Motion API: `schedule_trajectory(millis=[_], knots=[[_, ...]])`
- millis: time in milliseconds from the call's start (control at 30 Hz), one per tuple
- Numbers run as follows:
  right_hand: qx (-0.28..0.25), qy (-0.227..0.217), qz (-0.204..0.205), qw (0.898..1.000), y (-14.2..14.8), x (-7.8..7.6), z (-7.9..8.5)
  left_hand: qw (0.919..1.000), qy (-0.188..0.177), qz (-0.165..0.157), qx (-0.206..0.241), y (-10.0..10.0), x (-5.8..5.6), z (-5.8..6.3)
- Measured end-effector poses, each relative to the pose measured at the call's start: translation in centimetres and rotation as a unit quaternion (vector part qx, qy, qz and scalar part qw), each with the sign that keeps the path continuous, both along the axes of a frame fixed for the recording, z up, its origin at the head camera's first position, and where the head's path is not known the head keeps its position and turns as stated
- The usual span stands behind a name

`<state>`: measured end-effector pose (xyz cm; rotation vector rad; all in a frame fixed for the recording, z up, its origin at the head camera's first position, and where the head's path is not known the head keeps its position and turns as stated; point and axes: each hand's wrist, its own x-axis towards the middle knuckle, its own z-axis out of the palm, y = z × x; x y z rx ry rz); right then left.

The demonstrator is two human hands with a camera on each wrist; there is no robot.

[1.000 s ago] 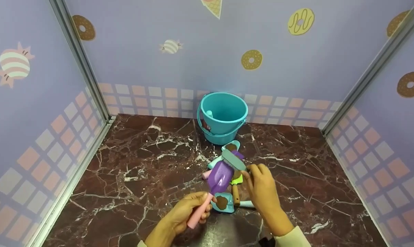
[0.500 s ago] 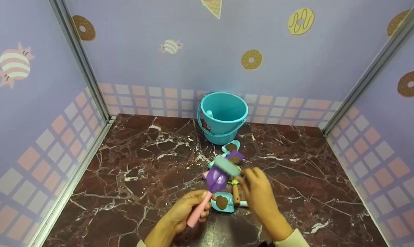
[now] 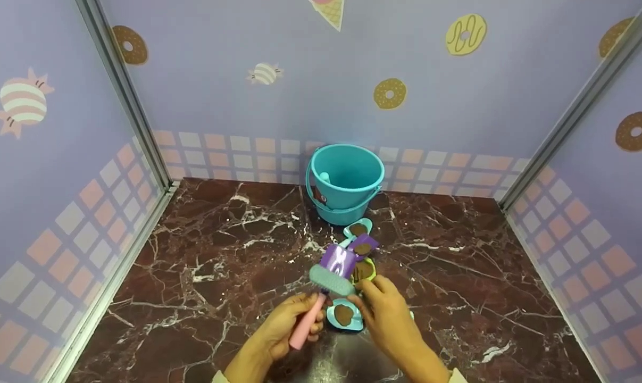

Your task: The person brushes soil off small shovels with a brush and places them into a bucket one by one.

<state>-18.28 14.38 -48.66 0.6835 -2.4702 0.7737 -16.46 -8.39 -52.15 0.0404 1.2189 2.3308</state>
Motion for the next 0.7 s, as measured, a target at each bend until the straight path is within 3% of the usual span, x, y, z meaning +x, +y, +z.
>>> schedule_trajectory(millis=[333,700], knots=[[-0.032,0.024,-0.082,0.996,2.5,-3.2,-0.2,0.9988,0.014,-0.047,0.009,-0.1,0.7,0.0],[-0.045,0.009,-0.105,0.993,2.9,-2.7,-0.1,0.9987,0.025,-0.042,-0.013,-0.2,0.7,0.0]])
